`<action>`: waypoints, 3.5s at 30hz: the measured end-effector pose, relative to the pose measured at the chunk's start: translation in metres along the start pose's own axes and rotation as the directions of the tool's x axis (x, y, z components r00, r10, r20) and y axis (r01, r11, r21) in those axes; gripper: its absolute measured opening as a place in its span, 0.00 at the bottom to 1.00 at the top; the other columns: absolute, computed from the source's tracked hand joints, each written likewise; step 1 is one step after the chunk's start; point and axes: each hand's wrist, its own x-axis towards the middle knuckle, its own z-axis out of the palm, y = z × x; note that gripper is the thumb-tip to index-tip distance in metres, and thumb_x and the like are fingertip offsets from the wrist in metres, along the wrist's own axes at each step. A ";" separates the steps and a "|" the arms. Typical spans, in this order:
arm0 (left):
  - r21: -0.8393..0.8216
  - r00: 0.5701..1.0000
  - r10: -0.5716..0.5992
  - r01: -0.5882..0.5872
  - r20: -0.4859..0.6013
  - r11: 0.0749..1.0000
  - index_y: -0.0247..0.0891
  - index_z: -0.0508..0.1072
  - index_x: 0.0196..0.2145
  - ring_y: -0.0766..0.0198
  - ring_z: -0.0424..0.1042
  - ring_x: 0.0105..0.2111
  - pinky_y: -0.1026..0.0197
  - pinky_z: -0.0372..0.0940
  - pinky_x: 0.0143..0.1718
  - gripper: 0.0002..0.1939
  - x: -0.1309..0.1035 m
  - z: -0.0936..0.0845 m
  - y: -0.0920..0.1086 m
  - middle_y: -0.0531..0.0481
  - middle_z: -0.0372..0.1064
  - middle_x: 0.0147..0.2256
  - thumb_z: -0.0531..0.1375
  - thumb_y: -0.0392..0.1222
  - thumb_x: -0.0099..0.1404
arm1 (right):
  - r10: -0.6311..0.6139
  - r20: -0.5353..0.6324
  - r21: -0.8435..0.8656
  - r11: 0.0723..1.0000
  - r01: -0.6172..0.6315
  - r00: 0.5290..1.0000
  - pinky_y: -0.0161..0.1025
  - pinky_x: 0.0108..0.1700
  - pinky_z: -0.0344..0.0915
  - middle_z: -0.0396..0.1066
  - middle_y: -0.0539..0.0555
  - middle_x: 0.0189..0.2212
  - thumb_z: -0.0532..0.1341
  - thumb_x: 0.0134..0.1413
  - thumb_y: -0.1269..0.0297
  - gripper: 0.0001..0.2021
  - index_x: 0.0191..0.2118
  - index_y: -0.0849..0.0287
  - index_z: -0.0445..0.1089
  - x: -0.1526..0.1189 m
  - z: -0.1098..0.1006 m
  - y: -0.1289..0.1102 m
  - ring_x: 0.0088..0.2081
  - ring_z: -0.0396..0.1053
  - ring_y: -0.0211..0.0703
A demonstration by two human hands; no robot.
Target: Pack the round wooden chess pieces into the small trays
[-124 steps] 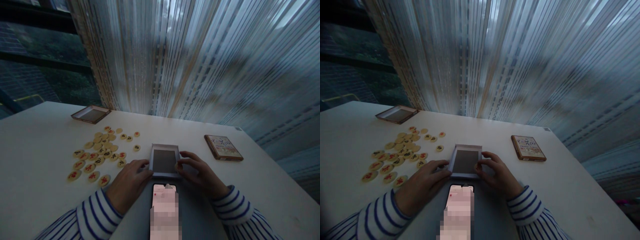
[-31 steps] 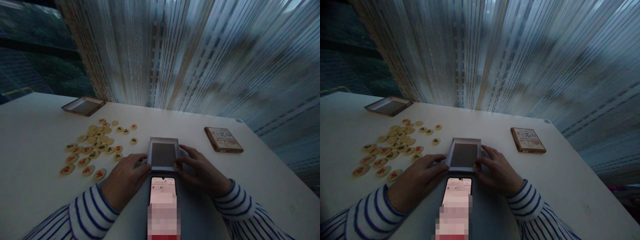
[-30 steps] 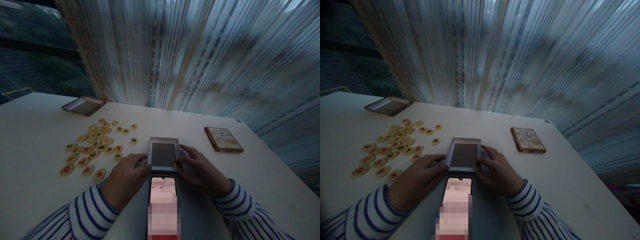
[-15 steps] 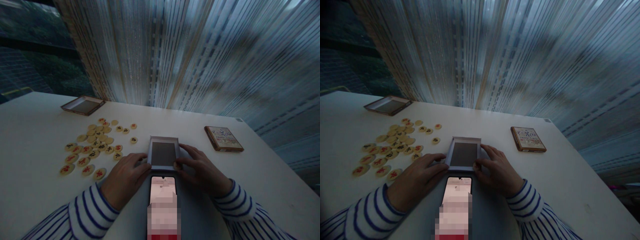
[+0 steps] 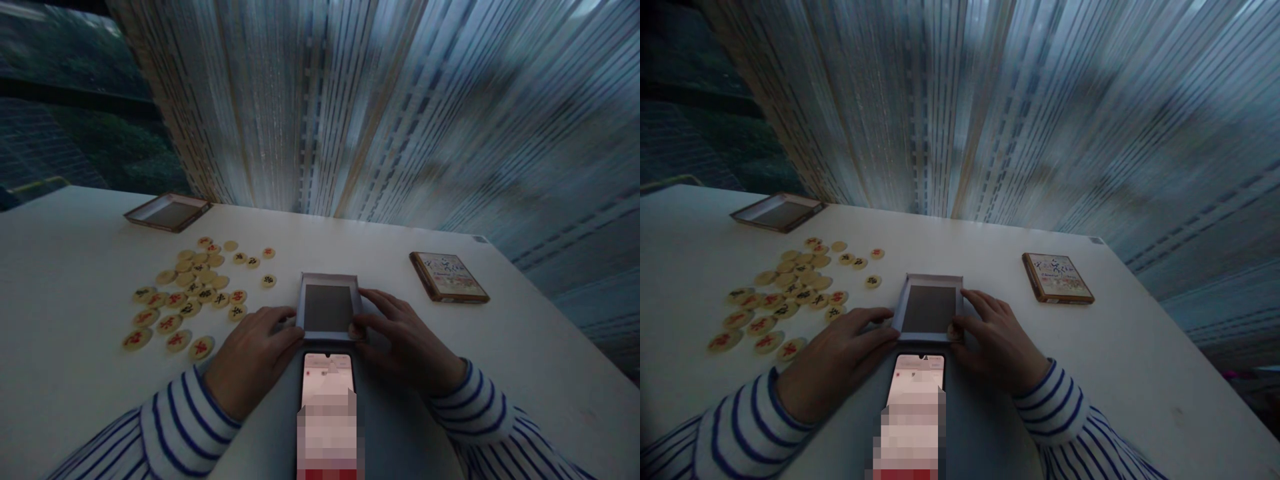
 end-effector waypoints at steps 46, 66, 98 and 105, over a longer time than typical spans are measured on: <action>-0.098 0.996 -0.064 0.070 0.064 0.993 0.33 0.72 0.40 0.54 0.71 0.37 0.50 0.69 0.34 0.11 0.001 0.001 0.000 0.39 0.70 0.39 0.56 0.35 0.59 | -0.006 -0.012 -0.050 0.999 0.005 1.000 0.55 0.48 0.63 0.60 0.64 0.55 0.59 0.48 0.65 0.19 0.48 0.59 0.64 0.000 0.006 0.001 0.54 0.60 0.55; -0.200 0.971 -0.191 0.161 -0.142 0.967 0.35 0.68 0.30 0.59 0.70 0.31 0.56 0.68 0.33 0.02 0.006 -0.006 0.004 0.46 0.71 0.29 0.56 0.34 0.58 | 0.004 -0.232 0.035 0.999 0.005 0.973 0.54 0.49 0.64 0.63 0.64 0.51 0.59 0.52 0.60 0.16 0.47 0.58 0.63 0.005 0.009 0.002 0.52 0.62 0.52; -0.293 0.870 -0.490 0.453 -0.064 0.842 0.37 0.73 0.32 0.64 0.71 0.31 0.60 0.67 0.34 0.08 -0.076 -0.077 -0.022 0.48 0.72 0.30 0.54 0.37 0.62 | -0.238 -0.177 0.046 0.967 0.249 0.955 0.50 0.46 0.65 0.70 0.60 0.45 0.55 0.53 0.70 0.08 0.38 0.57 0.69 0.071 -0.006 -0.075 0.47 0.67 0.49; -0.106 0.766 -0.631 0.622 -0.122 0.775 0.37 0.74 0.34 0.62 0.72 0.30 0.59 0.68 0.33 0.11 -0.104 -0.086 -0.050 0.47 0.73 0.30 0.54 0.42 0.59 | -0.283 -0.110 0.024 0.958 0.287 0.953 0.52 0.47 0.64 0.70 0.59 0.46 0.54 0.54 0.69 0.09 0.39 0.57 0.69 0.083 -0.002 -0.089 0.47 0.68 0.49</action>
